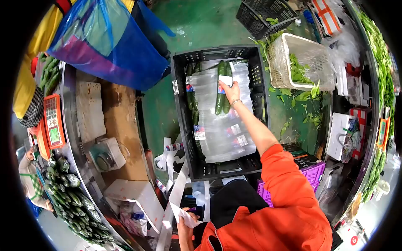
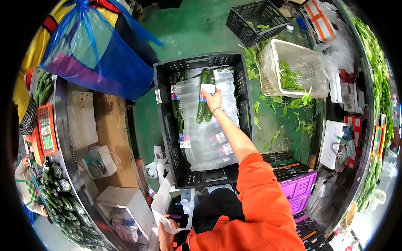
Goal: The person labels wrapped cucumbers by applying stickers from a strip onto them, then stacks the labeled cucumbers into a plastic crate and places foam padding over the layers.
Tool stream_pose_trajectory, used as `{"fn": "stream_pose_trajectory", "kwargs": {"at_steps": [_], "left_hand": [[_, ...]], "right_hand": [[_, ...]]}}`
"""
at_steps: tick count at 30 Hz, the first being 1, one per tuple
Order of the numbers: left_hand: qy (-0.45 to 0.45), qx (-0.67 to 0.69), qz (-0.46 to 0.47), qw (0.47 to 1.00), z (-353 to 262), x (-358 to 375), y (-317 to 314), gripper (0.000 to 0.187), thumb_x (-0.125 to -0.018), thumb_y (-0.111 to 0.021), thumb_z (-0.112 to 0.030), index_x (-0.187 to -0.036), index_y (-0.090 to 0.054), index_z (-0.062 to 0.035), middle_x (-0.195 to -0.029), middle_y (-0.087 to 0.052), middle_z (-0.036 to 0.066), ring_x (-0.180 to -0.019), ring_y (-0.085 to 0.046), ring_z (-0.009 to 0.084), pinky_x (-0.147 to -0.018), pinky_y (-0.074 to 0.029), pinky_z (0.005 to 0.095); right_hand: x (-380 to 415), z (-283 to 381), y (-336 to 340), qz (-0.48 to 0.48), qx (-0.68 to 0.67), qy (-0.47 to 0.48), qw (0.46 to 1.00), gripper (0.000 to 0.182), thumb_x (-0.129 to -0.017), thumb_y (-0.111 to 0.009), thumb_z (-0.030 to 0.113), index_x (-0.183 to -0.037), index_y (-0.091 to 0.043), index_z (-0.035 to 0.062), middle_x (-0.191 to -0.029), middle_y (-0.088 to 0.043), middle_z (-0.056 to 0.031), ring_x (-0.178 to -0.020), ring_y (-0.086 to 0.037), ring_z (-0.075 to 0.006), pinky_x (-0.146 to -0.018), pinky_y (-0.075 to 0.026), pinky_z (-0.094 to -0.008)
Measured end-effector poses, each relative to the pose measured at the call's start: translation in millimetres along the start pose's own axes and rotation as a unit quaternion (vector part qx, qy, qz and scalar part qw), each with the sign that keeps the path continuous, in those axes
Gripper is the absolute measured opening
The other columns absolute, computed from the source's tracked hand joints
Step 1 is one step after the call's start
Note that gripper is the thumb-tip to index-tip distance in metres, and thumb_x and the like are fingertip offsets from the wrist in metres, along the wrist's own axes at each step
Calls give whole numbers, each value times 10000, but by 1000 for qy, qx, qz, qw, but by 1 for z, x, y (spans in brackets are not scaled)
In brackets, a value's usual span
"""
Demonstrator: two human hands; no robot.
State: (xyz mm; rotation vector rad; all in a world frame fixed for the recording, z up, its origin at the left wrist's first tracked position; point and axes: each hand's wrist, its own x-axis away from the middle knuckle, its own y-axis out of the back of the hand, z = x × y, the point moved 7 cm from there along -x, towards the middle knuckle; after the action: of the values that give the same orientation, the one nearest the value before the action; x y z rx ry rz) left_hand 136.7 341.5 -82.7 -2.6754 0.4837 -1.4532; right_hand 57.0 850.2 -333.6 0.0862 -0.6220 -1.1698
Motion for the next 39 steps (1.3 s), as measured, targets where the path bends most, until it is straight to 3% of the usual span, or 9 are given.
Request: {"fn": "stream_pose_trajectory", "kwargs": {"at_steps": [4,7,10,13,17,25,31,34,39], "left_hand": [[18,71,-18,997,8,2,0,647,-829,-309,-613,-1093,-416,-33,-627,-528,140,-568,-513,253,-678,-440,420],[37,101,-42,993,17,6,14,676,-837,-229,-631,-1105,-409,-37,-573,-522,160,-528,-507,282,-690,-433,435],[114,82,-68,988,54,17,40,608,-863,-272,-566,-1125,-410,-35,-645,-564,196,-599,-552,308,-721,-436,433],[178,160,-119,964,74,23,51,596,-841,-525,-384,-1244,-365,25,-1108,-527,150,-982,-530,274,-863,-423,389],[107,90,-125,982,46,18,20,587,-802,-591,-323,-1243,-376,-1,-1131,-512,133,-1010,-519,262,-899,-400,403],[123,234,-162,951,70,13,41,499,-864,-501,-362,-1242,-396,-54,-902,-522,50,-808,-500,203,-833,-407,399],[115,199,-194,954,46,9,36,463,-867,-502,-317,-1232,-403,-51,-1001,-556,89,-956,-523,237,-893,-394,417],[26,253,-166,953,24,4,46,638,-699,-650,-14,-1261,-352,-72,-1069,-539,110,-774,-587,256,-842,-426,510],[-37,173,-144,974,-19,-4,63,361,-875,-491,-217,-1115,-443,49,-895,-586,173,-787,-599,257,-738,-495,389]], "right_hand": [[7,-14,-15,1,-130,26,991,599,-665,-740,343,-1027,-472,-52,-857,-621,-107,-752,-596,-161,-693,-477,-281],[-8,10,-18,143,103,163,971,606,-641,-726,412,-1045,-509,16,-909,-624,-163,-812,-613,-270,-749,-465,-343],[-41,46,-32,218,271,271,898,660,-632,-674,524,-1081,-539,60,-970,-612,-169,-898,-586,-323,-790,-453,-372],[-89,63,-50,257,358,341,830,667,-633,-670,529,-1121,-538,94,-991,-609,-162,-914,-583,-320,-799,-452,-372],[-121,71,-60,329,423,296,791,591,-684,-644,506,-1130,-535,134,-992,-605,-174,-956,-560,-333,-833,-434,-367],[-58,77,-57,-2,478,491,728,428,-739,-602,363,-1068,-525,101,-1108,-515,-101,-1045,-468,-255,-848,-365,-448],[-30,43,-63,54,528,432,729,697,-793,-547,354,-1355,-215,112,-1410,-203,-82,-1278,-228,-282,-1008,-198,-538],[-1,74,-62,91,479,383,785,705,-799,-554,291,-1361,-182,86,-1416,-166,-123,-1273,-233,-313,-999,-214,-546],[210,178,-68,428,12,298,853,423,-735,-661,115,-1120,-511,25,-1116,-515,-129,-1001,-525,-282,-808,-444,-332]]}}
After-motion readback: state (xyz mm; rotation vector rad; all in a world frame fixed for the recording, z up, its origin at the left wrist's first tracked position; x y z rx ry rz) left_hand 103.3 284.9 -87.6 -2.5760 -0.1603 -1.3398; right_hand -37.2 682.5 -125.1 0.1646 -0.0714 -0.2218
